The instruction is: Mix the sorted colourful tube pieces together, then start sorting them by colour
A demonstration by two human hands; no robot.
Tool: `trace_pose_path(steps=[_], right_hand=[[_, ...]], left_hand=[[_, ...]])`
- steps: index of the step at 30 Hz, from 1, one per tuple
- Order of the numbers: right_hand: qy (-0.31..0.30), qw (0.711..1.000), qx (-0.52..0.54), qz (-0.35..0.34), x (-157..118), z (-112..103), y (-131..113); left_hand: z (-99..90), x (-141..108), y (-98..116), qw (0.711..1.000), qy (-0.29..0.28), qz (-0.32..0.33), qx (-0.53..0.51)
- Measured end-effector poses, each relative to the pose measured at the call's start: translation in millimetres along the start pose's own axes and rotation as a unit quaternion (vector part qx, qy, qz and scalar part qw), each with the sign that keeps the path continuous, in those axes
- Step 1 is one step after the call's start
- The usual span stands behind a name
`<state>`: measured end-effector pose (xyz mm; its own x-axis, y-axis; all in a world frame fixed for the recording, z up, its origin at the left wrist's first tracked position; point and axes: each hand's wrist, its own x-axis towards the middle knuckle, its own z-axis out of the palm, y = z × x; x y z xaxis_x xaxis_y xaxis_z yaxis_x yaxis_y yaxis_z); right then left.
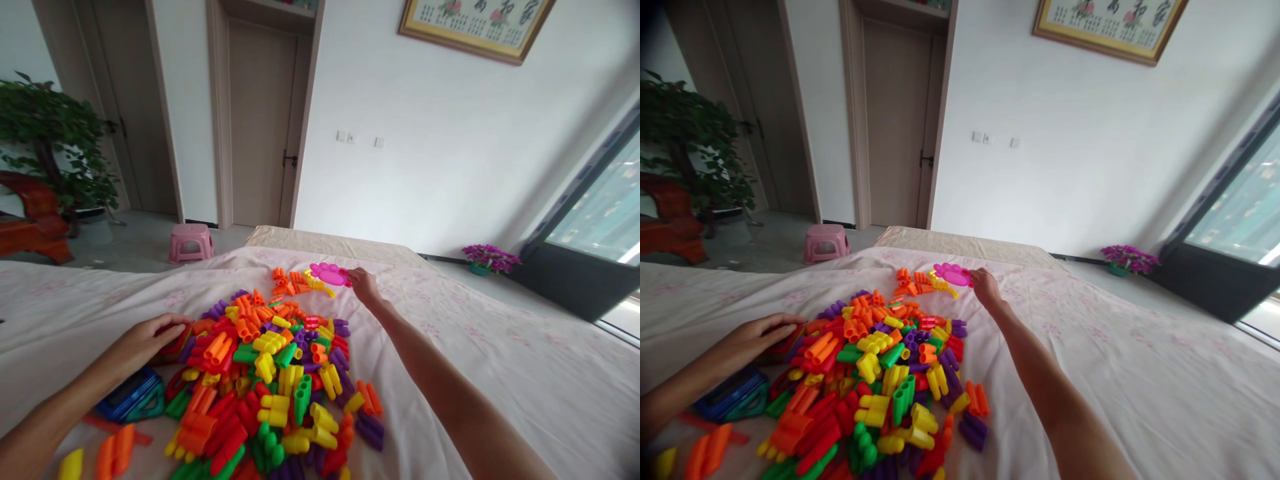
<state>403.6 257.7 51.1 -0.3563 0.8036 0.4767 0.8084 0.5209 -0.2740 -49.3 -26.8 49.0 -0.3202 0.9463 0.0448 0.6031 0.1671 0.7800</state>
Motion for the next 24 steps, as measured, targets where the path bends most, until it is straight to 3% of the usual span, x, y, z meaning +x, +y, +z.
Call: trace_pose_path(steps=[4, 7, 11, 13, 15, 20, 24], right_hand=[[0.030, 0.996, -0.012, 0.086, 12.7, 13.0, -18.2], [0.009, 0.996, -0.004, 0.085, 20.2, 28.2, -35.6], [-0.044, 0.997, 0.054, -0.032, 11.9, 42.2, -61.1], [-0.067, 0.987, 0.104, -0.103, 3.8, 42.0, -69.6], [-0.067, 0.979, 0.140, -0.133, -0.3, 37.9, -74.6], [0.030, 0.995, 0.095, -0.025, 19.4, 34.2, -87.9], [-0.012, 0.998, 0.062, -0.010, 39.5, 50.1, -113.4]], left_hand=[[-0.6, 1.8, -7.1, 0.998, -0.033, 0.015, -0.049], [0.5, 4.7, -12.8, 0.998, -0.035, 0.018, -0.048], [1.9, 6.3, -16.0, 0.998, -0.033, 0.020, -0.056], [2.3, 6.0, -16.7, 0.997, -0.035, 0.021, -0.062], [2.5, 5.9, -17.0, 0.997, -0.042, 0.020, -0.068], [2.0, 5.6, -13.8, 0.996, -0.043, 0.015, -0.076], [0.8, 3.3, -10.4, 0.997, -0.036, 0.018, -0.059]])
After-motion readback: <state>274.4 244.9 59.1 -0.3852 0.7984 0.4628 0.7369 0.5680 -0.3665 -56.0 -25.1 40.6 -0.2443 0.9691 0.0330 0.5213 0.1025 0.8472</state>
